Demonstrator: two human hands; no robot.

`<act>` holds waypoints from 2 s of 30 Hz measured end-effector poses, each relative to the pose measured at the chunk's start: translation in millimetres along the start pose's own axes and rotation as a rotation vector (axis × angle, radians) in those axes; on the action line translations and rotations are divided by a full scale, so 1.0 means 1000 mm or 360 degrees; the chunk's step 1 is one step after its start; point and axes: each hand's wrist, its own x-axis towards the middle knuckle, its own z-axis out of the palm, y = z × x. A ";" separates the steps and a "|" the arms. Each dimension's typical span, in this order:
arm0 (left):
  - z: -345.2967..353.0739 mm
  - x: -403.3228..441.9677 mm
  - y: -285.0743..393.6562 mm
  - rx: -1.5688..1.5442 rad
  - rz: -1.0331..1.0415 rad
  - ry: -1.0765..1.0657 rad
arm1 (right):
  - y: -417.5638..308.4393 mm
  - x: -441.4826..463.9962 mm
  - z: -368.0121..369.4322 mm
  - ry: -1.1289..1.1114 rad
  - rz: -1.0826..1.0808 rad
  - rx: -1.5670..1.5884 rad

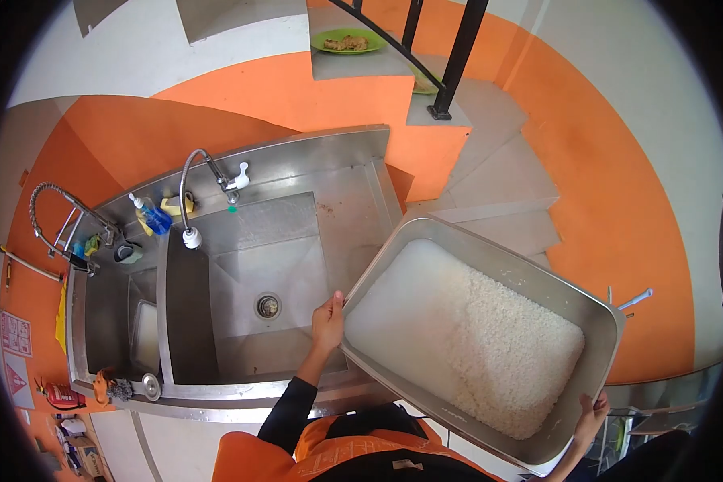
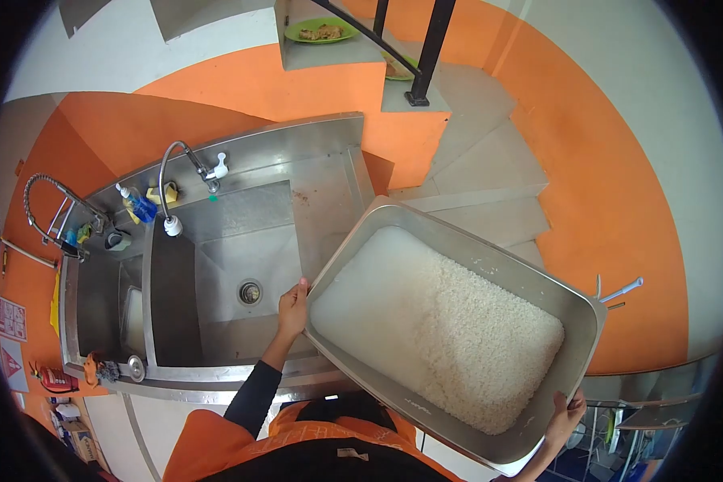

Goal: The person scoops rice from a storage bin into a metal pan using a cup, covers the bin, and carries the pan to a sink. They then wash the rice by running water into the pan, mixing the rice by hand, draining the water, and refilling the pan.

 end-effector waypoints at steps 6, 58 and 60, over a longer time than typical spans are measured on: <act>-0.001 0.001 -0.008 -0.0124 -0.0029 0.0008 | -0.023 0.002 0.008 -0.0031 -0.0037 0.0025; -0.029 0.004 -0.027 -0.0232 -0.0164 0.0023 | -0.116 -0.031 0.028 -0.0079 -0.0233 -0.0002; -0.027 0.006 -0.028 -0.0236 -0.0161 0.0024 | -0.114 -0.031 0.026 -0.0092 -0.0240 0.0005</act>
